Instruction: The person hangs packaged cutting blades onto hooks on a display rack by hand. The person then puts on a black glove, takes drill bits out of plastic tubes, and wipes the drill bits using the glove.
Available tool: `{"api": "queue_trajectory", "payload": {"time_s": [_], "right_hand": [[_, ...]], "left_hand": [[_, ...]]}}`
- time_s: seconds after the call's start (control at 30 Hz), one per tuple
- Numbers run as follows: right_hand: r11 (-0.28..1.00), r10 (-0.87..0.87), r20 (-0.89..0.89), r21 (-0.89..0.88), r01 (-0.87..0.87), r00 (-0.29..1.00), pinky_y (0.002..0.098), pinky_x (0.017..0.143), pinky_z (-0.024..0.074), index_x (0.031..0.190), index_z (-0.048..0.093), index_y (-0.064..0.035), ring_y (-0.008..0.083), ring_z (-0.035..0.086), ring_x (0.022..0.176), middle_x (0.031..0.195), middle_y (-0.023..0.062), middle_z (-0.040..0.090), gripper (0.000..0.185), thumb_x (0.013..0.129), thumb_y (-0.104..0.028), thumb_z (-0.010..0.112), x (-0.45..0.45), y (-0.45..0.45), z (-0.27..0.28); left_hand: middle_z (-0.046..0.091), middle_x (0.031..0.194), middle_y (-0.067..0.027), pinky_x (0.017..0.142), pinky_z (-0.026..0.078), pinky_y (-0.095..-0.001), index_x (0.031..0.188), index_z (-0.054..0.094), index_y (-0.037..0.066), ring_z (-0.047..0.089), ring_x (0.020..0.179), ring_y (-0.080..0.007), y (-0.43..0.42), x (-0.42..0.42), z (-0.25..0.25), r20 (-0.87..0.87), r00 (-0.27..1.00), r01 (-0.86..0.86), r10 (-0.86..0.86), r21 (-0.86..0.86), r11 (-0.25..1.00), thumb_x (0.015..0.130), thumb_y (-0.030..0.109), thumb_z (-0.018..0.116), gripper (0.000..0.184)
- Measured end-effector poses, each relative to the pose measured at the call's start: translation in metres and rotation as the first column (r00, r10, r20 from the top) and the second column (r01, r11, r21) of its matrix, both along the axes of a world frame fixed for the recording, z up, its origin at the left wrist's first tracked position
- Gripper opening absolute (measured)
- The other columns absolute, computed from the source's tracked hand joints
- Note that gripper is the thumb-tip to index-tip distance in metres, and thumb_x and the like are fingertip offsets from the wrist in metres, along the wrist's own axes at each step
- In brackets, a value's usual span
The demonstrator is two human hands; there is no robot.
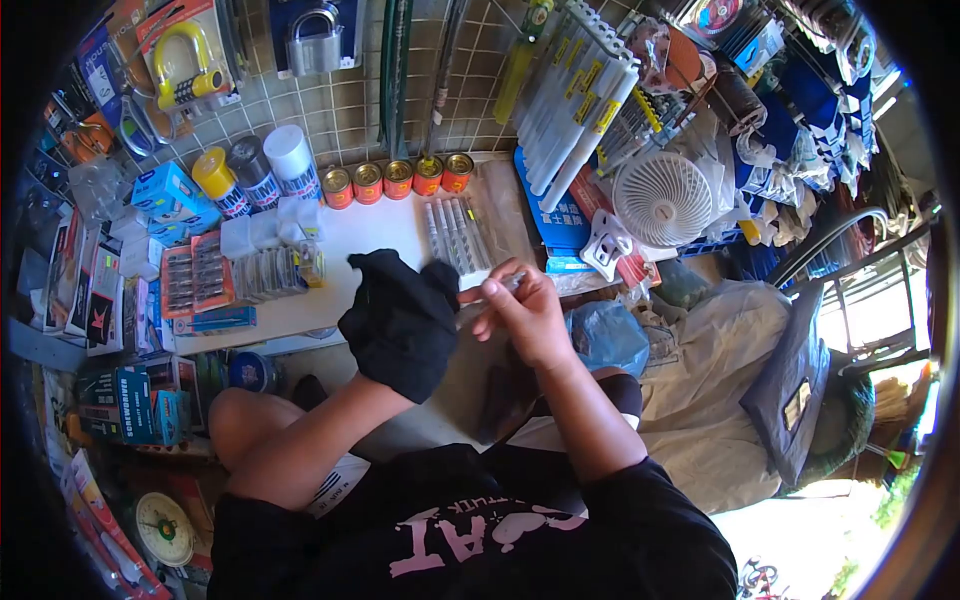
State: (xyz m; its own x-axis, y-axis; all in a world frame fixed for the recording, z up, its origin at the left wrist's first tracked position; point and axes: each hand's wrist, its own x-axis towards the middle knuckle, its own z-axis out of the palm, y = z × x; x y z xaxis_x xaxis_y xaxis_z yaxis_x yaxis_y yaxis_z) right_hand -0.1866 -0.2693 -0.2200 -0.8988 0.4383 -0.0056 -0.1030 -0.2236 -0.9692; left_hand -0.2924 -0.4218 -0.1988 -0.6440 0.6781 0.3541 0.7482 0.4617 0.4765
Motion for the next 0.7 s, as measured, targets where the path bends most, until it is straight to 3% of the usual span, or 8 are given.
{"api": "queue_trajectory", "payload": {"time_s": [0.07,0.2,0.27,0.3,0.37,0.47,0.6,0.7], "right_hand": [[0.999,-0.028,0.076,0.046,0.025,0.997,0.0289,0.054,0.0564,0.105,0.050,-0.0030,0.0166,0.066,0.058,0.098,0.0236,0.072,0.017,0.102,-0.016,0.060,-0.003,-0.005,0.002],[0.972,0.070,-0.134,-0.213,-0.098,0.989,0.0272,0.062,0.0564,0.125,0.049,-0.0008,0.0138,0.066,0.067,0.104,0.0173,0.072,0.028,0.103,-0.015,0.058,-0.001,0.002,0.023],[0.983,0.110,-0.139,-0.131,-0.128,0.984,0.0259,0.062,0.0556,0.126,0.053,-0.0016,0.0130,0.066,0.069,0.101,0.0145,0.072,0.027,0.102,-0.012,0.060,0.001,0.013,0.016],[0.991,0.100,-0.129,-0.072,-0.110,0.987,0.0256,0.061,0.0555,0.124,0.055,-0.0016,0.0131,0.066,0.068,0.098,0.0147,0.072,0.026,0.101,-0.012,0.060,0.000,0.015,0.011],[0.999,0.045,-0.082,-0.026,-0.047,0.996,0.0249,0.058,0.0549,0.109,0.061,-0.0006,0.0119,0.066,0.065,0.089,0.0120,0.072,0.017,0.099,-0.013,0.065,-0.004,0.012,0.011],[0.994,-0.003,0.040,0.114,-0.002,0.999,0.0252,0.057,0.0547,0.099,0.061,-0.0002,0.0117,0.066,0.064,0.086,0.0109,0.072,0.017,0.096,-0.015,0.070,-0.004,0.013,0.000],[0.999,-0.002,0.140,0.037,-0.003,0.990,0.0258,0.061,0.0550,0.100,0.060,0.0006,0.0131,0.067,0.068,0.084,0.0082,0.068,0.021,0.093,-0.014,0.073,0.000,0.019,0.000],[0.997,-0.040,-0.075,-0.074,0.034,0.996,0.0282,0.064,0.0578,0.109,0.061,0.0001,0.0163,0.069,0.073,0.101,0.0168,0.072,0.018,0.095,-0.009,0.068,-0.002,0.014,0.013]], "left_hand": [[0.056,0.080,-0.0135,0.066,0.047,-0.0475,0.092,0.059,0.009,0.061,0.075,-0.0386,0.007,-0.004,0.000,0.142,0.986,0.052,-0.082,0.202,0.978,0.093,0.023,0.059,0.014],[0.059,0.077,-0.0151,0.065,0.051,-0.0458,0.094,0.055,0.006,0.065,0.075,-0.0376,-0.009,-0.006,-0.022,0.010,0.969,0.249,-0.248,-0.057,0.967,0.095,0.024,0.058,0.018],[0.061,0.077,-0.0159,0.065,0.053,-0.0453,0.100,0.055,0.003,0.066,0.075,-0.0369,-0.022,-0.019,-0.037,0.124,0.888,0.457,-0.443,-0.119,0.881,0.096,0.026,0.057,0.024],[0.063,0.081,-0.0177,0.063,0.054,-0.0454,0.104,0.052,-0.001,0.068,0.075,-0.0358,-0.023,-0.019,-0.036,0.066,0.889,0.457,-0.453,-0.189,0.869,0.094,0.032,0.060,0.036],[0.062,0.082,-0.0179,0.062,0.052,-0.0462,0.105,0.052,-0.001,0.068,0.074,-0.0361,-0.012,-0.002,-0.004,0.050,0.996,0.088,-0.077,-0.293,0.952,0.092,0.034,0.064,0.040],[0.061,0.084,-0.0172,0.059,0.049,-0.0464,0.100,0.055,0.002,0.065,0.074,-0.0359,-0.010,-0.008,0.012,-0.149,0.988,0.026,-0.034,-0.055,0.998,0.081,0.029,0.072,0.037],[0.060,0.090,-0.0171,0.063,0.051,-0.0457,0.092,0.059,0.006,0.063,0.079,-0.0358,-0.013,-0.010,0.001,-0.275,0.935,0.189,-0.224,-0.146,0.971,0.081,0.023,0.067,0.022],[0.060,0.091,-0.0178,0.068,0.052,-0.0459,0.094,0.063,0.006,0.063,0.082,-0.0366,-0.016,-0.006,-0.004,-0.262,0.946,0.098,-0.193,-0.337,0.936,0.086,0.024,0.061,0.020]]}}
